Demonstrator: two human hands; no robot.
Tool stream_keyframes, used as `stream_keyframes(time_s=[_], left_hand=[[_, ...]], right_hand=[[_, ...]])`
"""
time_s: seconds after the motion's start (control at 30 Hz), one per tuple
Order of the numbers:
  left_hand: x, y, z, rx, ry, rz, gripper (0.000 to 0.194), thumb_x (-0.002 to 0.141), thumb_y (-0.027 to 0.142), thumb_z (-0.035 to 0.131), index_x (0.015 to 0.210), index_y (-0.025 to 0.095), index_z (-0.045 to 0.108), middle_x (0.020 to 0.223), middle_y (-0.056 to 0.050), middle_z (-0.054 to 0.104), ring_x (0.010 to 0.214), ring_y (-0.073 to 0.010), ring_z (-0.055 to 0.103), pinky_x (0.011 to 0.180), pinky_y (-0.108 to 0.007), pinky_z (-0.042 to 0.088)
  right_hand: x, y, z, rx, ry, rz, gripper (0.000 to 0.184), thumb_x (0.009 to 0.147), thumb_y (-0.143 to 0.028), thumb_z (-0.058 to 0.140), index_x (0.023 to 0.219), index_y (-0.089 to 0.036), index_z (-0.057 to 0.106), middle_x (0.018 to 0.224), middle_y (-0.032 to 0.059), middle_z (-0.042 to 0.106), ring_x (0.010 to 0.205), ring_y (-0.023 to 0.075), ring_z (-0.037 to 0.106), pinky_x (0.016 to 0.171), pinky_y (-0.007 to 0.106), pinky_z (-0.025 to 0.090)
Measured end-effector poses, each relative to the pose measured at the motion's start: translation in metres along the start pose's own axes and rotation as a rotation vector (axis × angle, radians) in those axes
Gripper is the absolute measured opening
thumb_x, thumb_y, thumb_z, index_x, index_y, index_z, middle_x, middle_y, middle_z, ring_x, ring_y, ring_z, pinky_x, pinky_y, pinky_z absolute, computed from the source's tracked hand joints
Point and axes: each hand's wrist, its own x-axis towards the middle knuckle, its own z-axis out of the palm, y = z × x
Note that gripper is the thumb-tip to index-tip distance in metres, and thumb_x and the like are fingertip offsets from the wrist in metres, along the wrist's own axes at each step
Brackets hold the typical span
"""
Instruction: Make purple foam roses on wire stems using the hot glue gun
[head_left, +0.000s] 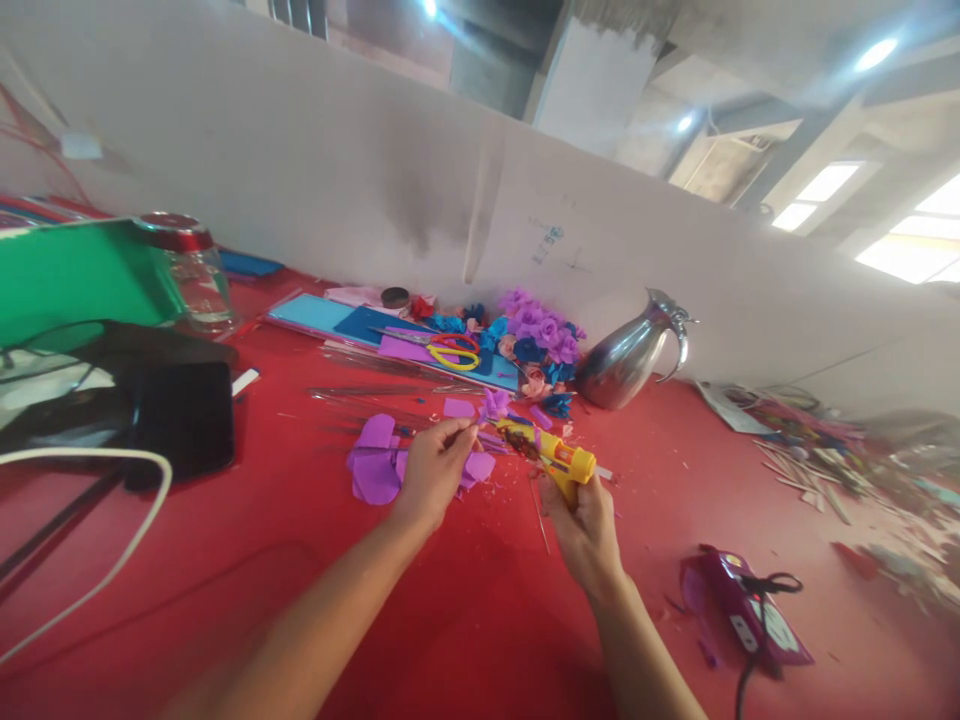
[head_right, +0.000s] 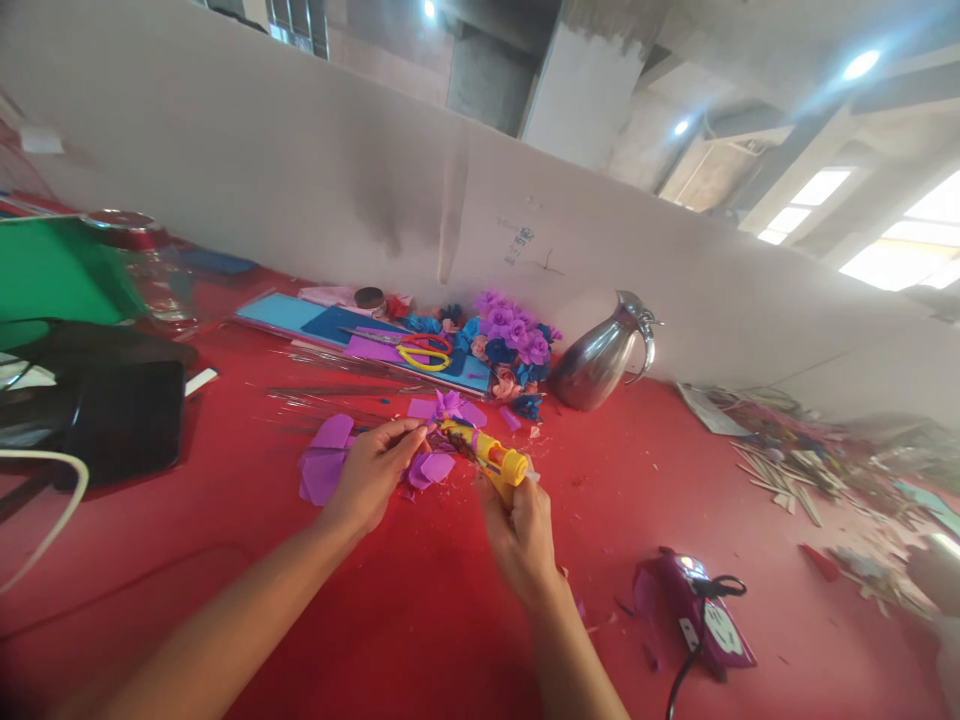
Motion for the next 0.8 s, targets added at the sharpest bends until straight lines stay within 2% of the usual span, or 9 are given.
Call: stream_keyframes(time_s=[0.2,0.33,0.43,0.57,0.8], left_hand=[[-0.0011,0.0031,0.0013,-0.127,-0.007,-0.038,0.025,0.074,0.039,0.060,0.063,0.016,0.061,0.058,0.002,0.051,0.050,-0.0084,0.036,0.046,-0.021,0.027],[0.0000,0.0071,0.0013,-0.216,0.047,-0.059,0.020,0.069,0.036,0.065,0.068,0.016,0.066,0.062,0.000,0.061,0.054,-0.0091,0.043,0.050,-0.021,0.033],[0.0025,0.0054,0.0014,-0.267,0.085,-0.096,0.023,0.065,0.037,0.069,0.075,0.016,0.069,0.065,-0.002,0.066,0.057,-0.0108,0.048,0.054,-0.022,0.037],[0.0041,0.0009,0.0018,-0.247,0.097,-0.106,0.022,0.065,0.036,0.069,0.075,0.017,0.071,0.065,-0.002,0.067,0.058,-0.0107,0.051,0.056,-0.022,0.039],[0.0014,0.0040,0.0020,-0.233,0.077,-0.079,0.020,0.067,0.036,0.067,0.074,0.017,0.072,0.066,-0.002,0.067,0.059,-0.0106,0.050,0.055,-0.021,0.037]], right_hand=[[0.0019,-0.0020,-0.0004,0.051,0.004,0.012,0.021,0.087,-0.036,0.055,0.097,-0.017,0.057,0.058,-0.0053,0.046,0.048,0.0087,0.038,0.044,0.021,0.034],[0.0028,-0.0046,-0.0002,0.106,0.024,0.023,0.021,0.087,-0.037,0.054,0.095,-0.018,0.057,0.056,-0.0055,0.045,0.048,0.0091,0.037,0.044,0.021,0.034],[0.0024,-0.0055,0.0002,0.157,0.038,0.019,0.020,0.087,-0.037,0.053,0.094,-0.018,0.056,0.056,-0.0055,0.045,0.048,0.0093,0.037,0.044,0.021,0.034],[0.0017,-0.0054,0.0009,0.173,0.003,-0.001,0.019,0.087,-0.037,0.053,0.092,-0.018,0.057,0.057,-0.0052,0.045,0.048,0.0093,0.037,0.045,0.021,0.033],[0.0035,-0.0039,0.0019,0.063,-0.018,-0.021,0.018,0.089,-0.034,0.052,0.084,-0.017,0.055,0.057,-0.0051,0.043,0.050,0.0088,0.036,0.046,0.021,0.030]])
